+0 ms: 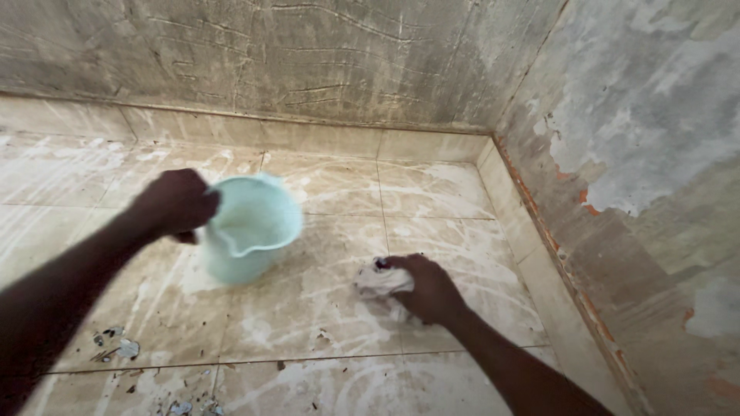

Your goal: The person scrubs a tiled floor with a white cloth, repeatedly dipping it into a light green plastic pitcher to wet it. The person moves the pitcher to a larger bucket and continues scrubbing the floor tiles in a small area.

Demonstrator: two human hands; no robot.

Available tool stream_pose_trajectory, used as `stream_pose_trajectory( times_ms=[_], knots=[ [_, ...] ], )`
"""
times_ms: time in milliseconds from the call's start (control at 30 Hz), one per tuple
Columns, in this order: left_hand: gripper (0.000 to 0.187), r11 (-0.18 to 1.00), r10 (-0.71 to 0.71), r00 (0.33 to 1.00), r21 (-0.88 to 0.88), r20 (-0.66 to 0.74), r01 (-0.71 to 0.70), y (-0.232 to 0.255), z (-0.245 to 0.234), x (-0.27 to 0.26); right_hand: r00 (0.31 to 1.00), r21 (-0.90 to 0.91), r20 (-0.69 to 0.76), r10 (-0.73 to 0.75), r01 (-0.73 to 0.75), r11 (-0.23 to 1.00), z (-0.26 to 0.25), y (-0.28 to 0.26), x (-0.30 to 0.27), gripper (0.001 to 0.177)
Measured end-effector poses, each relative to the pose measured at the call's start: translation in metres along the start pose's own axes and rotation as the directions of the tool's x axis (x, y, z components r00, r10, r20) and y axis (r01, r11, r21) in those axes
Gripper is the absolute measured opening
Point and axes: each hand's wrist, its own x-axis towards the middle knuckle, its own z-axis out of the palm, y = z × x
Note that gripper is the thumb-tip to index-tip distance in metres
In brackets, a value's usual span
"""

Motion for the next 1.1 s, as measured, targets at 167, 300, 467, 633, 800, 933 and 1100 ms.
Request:
stream_pose_trajectory(
  times_ms=[167,300,467,633,800,933,1100],
  knots=[
    [0.051,0.895,0.43,0.886,0.207,-0.174,-0.394,0.081,0.038,-0.003,0.992,0.011,-0.034,0.125,-0.124,0.992,-0.035,0.001,0.025,0.056],
    [0.023,0.805,0.591,0.69,0.258,-0.418,-0.534,0.144,0.063,-0.016,0.966,0.118,-0.055,0.252,-0.244,0.963,-0.062,0.008,0.041,0.05],
    [0.022,0.818,0.564,0.707,0.174,-0.427,-0.548,0.225,0.073,-0.031,0.93,0.269,-0.103,0.353,-0.315,0.91,-0.081,0.024,0.053,0.045],
    [0.012,0.682,0.721,0.511,0.346,-0.469,-0.644,0.264,0.078,-0.029,0.843,0.665,0.043,0.537,-0.425,0.614,-0.088,0.044,0.063,0.035],
    [0.01,0.615,0.775,0.433,0.388,-0.461,-0.686,0.296,0.086,-0.03,0.798,0.683,0.165,0.58,-0.517,0.517,-0.096,0.047,0.071,0.026],
    [0.013,0.582,0.788,0.366,0.404,-0.495,-0.706,0.316,0.093,-0.035,0.837,0.875,0.269,0.477,-0.419,0.242,-0.089,0.049,0.076,0.028],
    [0.012,0.59,0.787,0.401,0.382,-0.469,-0.712,0.325,0.097,-0.037,0.82,0.876,0.344,0.457,-0.455,0.159,-0.086,0.061,0.085,0.03]
  ],
)
